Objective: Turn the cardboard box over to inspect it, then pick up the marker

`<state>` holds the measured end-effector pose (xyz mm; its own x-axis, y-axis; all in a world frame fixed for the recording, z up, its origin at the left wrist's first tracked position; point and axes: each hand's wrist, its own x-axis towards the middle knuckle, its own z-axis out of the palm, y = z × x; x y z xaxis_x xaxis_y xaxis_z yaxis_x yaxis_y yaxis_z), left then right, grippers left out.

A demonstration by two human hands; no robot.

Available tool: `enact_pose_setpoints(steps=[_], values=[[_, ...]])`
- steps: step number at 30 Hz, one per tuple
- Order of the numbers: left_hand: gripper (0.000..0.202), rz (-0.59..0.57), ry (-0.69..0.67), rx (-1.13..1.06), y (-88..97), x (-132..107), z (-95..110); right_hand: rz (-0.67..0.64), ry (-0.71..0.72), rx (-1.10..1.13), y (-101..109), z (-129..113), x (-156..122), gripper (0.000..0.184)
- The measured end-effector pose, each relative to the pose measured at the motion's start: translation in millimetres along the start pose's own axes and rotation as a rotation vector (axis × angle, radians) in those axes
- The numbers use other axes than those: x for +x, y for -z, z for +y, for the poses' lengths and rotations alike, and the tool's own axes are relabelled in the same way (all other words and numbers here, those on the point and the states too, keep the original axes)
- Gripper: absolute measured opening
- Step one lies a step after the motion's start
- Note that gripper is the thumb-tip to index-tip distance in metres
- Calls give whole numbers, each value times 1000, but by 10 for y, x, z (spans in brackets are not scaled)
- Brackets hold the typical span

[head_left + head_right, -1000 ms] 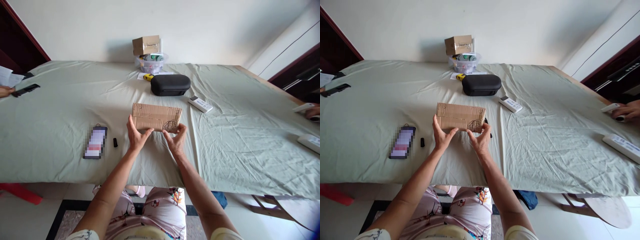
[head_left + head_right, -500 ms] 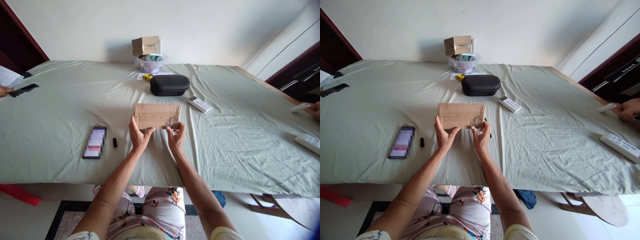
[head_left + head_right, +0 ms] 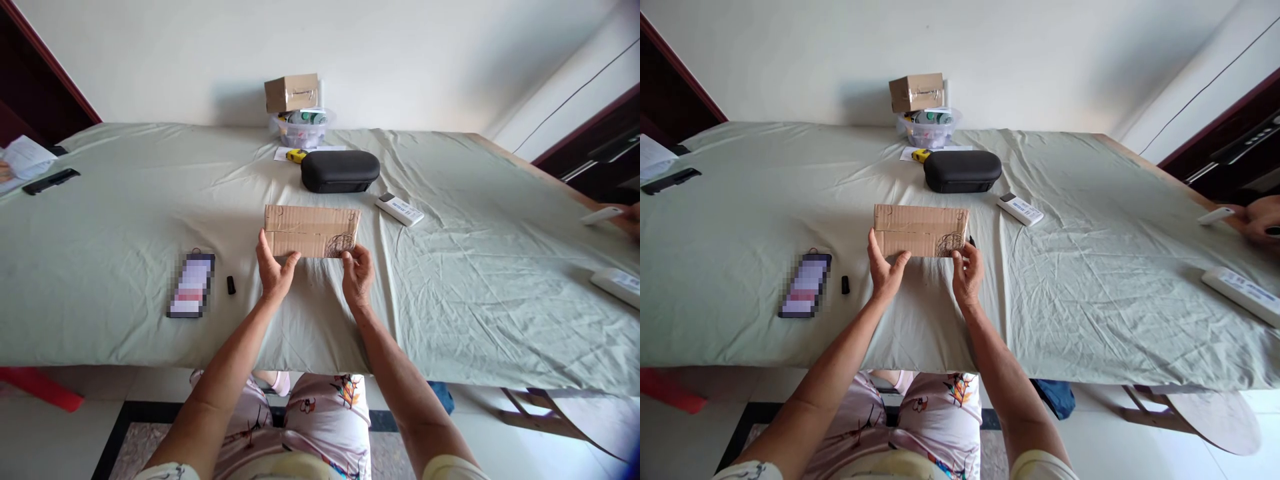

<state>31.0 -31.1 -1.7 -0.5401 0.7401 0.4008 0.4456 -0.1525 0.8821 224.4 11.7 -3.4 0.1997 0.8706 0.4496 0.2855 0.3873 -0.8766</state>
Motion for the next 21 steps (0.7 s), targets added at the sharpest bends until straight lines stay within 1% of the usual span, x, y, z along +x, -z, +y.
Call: enact_pose_setpoints(steps=[4,6,9,13,15,18,21], values=[[100,-48,43,-72,23,48,-80,7,-21,75,-3,18,19,39],[97,-63,57,-107,36,75,-117,-10,-37,89,5,15,24,41],[95,-52,64,-122,54,116,-171,-93,-44,39,21,-8,17,42],[97,-44,102,-97,61,177,-244,-183,-29,-29,27,-58,2,39],[101,-33,167,-101,56,211,-259,-241,-26,-76,20,-71,-2,36],[109,-55,331,-150,55,252,-208,-420,-20,-194,-8,-64,-20,31],[116,-98,479,-364,78,246,-67,-584,16,-223,-50,-39,-64,26]])
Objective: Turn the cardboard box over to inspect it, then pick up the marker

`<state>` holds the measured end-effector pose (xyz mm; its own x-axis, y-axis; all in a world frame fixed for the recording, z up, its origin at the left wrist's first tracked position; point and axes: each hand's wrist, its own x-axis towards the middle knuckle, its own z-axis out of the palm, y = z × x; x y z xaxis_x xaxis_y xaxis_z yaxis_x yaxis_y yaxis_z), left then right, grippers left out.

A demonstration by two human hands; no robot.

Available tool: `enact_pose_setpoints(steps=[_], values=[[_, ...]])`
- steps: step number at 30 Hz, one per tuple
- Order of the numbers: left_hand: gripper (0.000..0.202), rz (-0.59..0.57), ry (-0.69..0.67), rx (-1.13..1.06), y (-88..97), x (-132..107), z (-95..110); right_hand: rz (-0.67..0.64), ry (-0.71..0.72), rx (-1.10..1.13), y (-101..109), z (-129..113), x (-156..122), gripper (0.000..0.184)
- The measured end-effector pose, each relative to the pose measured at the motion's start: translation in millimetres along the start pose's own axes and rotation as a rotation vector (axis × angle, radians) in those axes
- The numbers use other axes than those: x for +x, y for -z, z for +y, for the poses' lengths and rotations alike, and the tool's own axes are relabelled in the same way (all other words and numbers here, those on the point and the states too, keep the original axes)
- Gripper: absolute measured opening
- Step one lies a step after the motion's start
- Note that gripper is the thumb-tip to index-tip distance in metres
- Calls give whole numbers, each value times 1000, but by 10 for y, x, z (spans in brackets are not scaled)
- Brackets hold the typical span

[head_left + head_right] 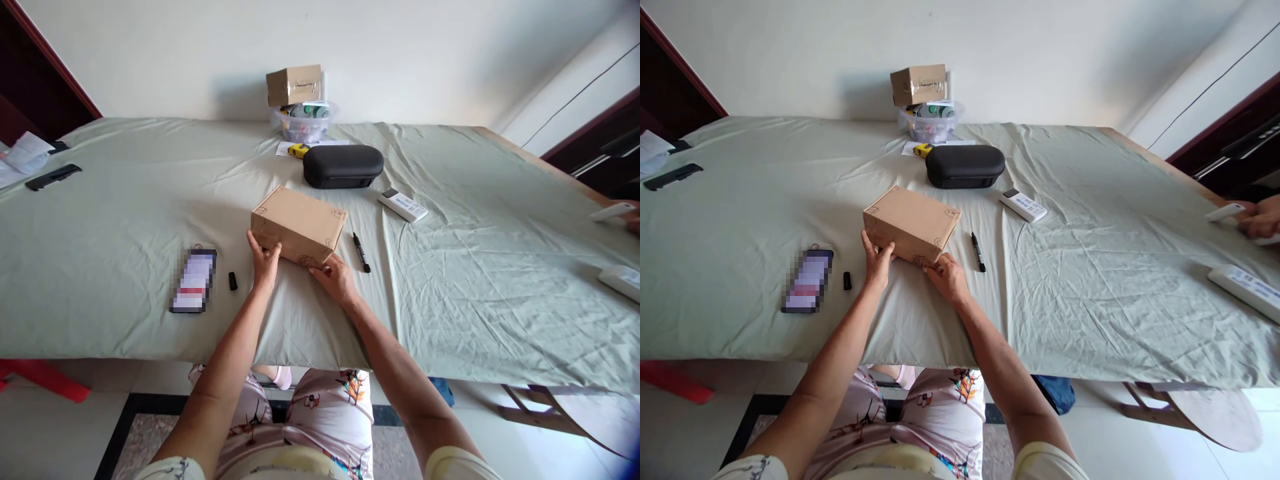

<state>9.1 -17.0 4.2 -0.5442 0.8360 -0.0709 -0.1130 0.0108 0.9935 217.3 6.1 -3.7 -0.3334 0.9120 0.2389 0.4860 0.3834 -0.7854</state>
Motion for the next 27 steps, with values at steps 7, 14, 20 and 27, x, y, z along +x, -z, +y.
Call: enact_pose_setpoints(steps=[7,14,20,27], values=[[127,1,112,-243,-5,-201,266,-67,146,-17,-97,7,-35,39],[133,44,133,-142,36,-217,432,-54,177,-27,-191,-80,-46,32],[125,76,154,-155,11,-218,435,-36,207,-30,-181,-113,-48,27],[135,42,148,-129,94,-159,412,-70,166,-71,-175,-126,-80,27]])
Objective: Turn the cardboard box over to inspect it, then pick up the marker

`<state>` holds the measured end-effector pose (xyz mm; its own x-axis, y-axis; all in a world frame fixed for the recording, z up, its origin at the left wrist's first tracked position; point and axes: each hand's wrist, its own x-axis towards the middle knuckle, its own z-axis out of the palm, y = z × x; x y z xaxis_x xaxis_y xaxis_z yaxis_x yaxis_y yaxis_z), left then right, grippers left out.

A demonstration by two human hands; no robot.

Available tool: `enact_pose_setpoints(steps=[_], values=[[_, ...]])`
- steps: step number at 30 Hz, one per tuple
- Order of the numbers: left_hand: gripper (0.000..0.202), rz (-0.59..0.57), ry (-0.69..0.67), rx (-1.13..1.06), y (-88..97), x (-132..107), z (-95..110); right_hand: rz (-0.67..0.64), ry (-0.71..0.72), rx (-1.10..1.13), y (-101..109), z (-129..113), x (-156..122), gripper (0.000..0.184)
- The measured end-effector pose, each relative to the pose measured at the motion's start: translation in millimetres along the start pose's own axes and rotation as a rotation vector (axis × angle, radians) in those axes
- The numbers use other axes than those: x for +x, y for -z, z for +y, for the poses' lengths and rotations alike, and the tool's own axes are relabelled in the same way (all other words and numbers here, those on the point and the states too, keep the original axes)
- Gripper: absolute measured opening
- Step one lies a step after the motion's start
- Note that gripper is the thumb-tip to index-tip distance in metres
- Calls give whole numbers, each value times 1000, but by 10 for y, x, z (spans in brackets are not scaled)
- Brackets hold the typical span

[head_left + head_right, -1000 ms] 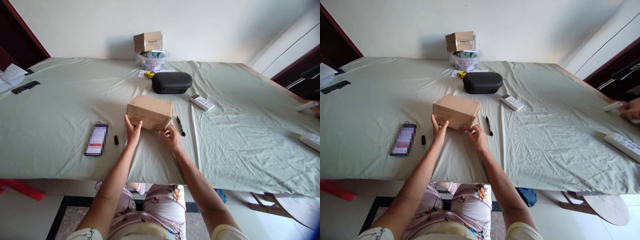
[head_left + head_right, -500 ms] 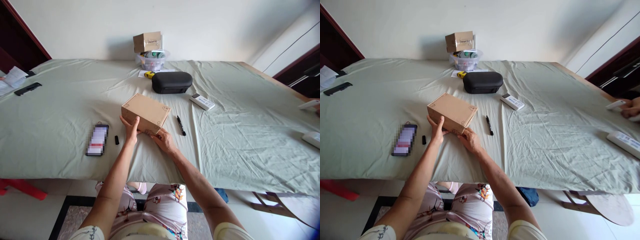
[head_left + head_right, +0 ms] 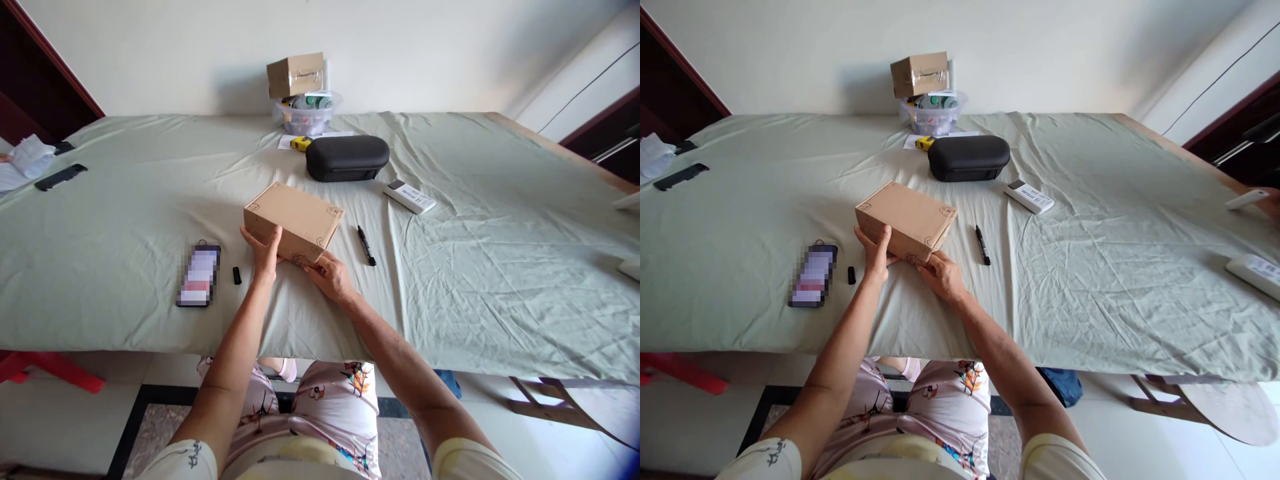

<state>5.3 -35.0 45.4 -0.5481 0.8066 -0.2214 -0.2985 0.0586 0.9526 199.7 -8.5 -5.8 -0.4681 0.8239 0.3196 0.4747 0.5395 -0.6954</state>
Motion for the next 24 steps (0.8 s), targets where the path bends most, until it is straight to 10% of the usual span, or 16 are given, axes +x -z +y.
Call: enact_pose_setpoints(steps=[13,24], values=[[126,74,14,19,14,39,77,60,64,-71,-77,28,-24,29],[130,-29,-96,48,-14,-25,19,437,34,77,215,-7,-21,57]])
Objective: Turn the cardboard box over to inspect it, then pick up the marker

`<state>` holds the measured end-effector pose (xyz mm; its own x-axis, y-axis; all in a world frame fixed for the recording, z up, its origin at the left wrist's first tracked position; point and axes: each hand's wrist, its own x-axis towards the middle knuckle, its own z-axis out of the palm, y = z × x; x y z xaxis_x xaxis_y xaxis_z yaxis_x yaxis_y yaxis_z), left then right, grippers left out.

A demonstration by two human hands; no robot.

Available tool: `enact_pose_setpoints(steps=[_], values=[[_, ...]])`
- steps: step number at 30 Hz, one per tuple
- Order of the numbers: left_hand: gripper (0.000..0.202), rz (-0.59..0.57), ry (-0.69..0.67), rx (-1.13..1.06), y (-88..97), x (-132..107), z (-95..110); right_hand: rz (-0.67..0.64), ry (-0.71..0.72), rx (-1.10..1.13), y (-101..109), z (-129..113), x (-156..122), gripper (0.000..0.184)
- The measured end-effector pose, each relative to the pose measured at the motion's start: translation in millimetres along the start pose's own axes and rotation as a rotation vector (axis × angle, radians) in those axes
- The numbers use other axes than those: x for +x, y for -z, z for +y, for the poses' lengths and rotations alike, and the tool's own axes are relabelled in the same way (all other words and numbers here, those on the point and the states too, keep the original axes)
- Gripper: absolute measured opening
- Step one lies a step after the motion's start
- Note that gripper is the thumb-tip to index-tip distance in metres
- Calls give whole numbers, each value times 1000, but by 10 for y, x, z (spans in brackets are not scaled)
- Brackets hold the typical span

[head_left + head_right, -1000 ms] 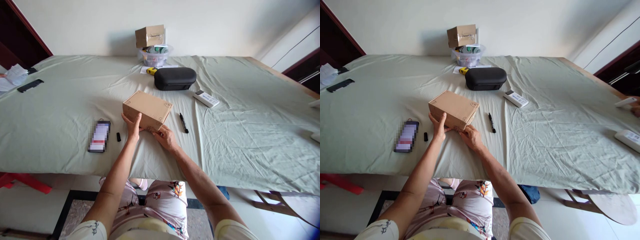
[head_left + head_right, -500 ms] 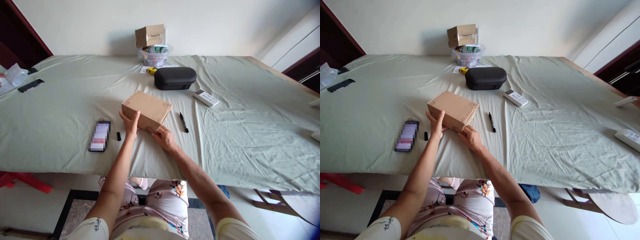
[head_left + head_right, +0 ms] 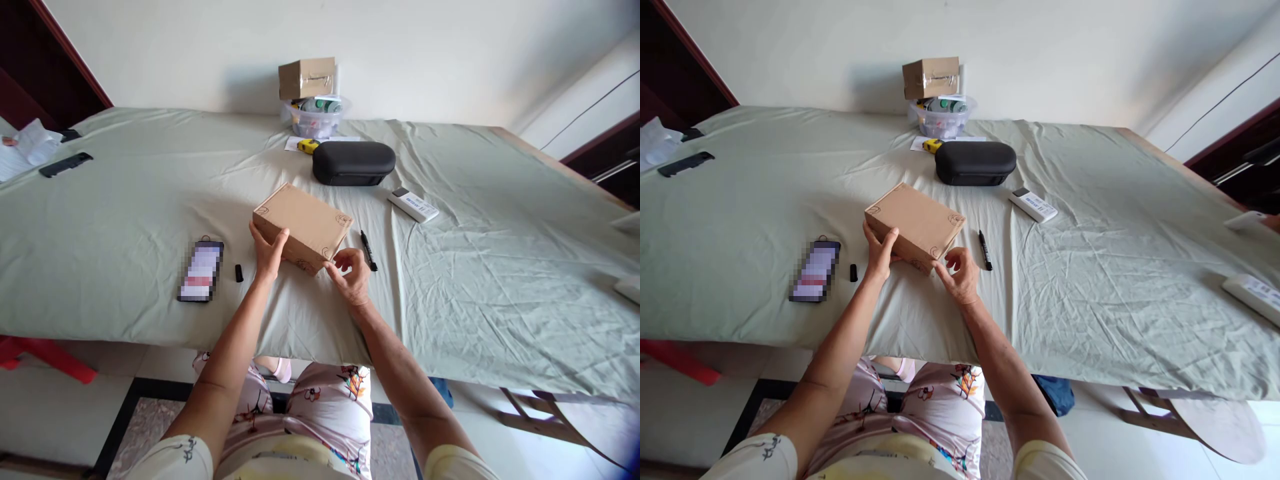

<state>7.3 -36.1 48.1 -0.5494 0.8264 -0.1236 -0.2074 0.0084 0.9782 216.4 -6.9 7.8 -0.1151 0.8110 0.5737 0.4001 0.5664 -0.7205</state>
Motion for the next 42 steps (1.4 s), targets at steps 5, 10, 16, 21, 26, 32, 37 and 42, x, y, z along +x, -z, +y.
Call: enact_pose_setpoints(steps=[5,10,16,21,26,32,37,42], values=[[134,-88,60,22,49,11,3,12,76,128,-26,45,-41,65],[127,-104,0,130,108,73,-68,-24,185,72,-30,28,-68,68],[89,-101,-328,377,60,81,-225,-112,139,9,-93,-63,-143,49],[94,-260,-497,449,73,-1,-188,-113,-1,24,-138,-39,-163,42],[96,-404,-539,506,91,-60,-136,-52,-27,148,-134,18,-123,39],[84,-397,-586,595,74,-74,-164,-74,-18,68,-74,75,-66,38],[69,-413,-639,610,73,-74,-174,-29,0,-18,37,208,33,41],[45,-425,-617,591,109,-53,-109,145,-72,-109,207,358,160,43]])
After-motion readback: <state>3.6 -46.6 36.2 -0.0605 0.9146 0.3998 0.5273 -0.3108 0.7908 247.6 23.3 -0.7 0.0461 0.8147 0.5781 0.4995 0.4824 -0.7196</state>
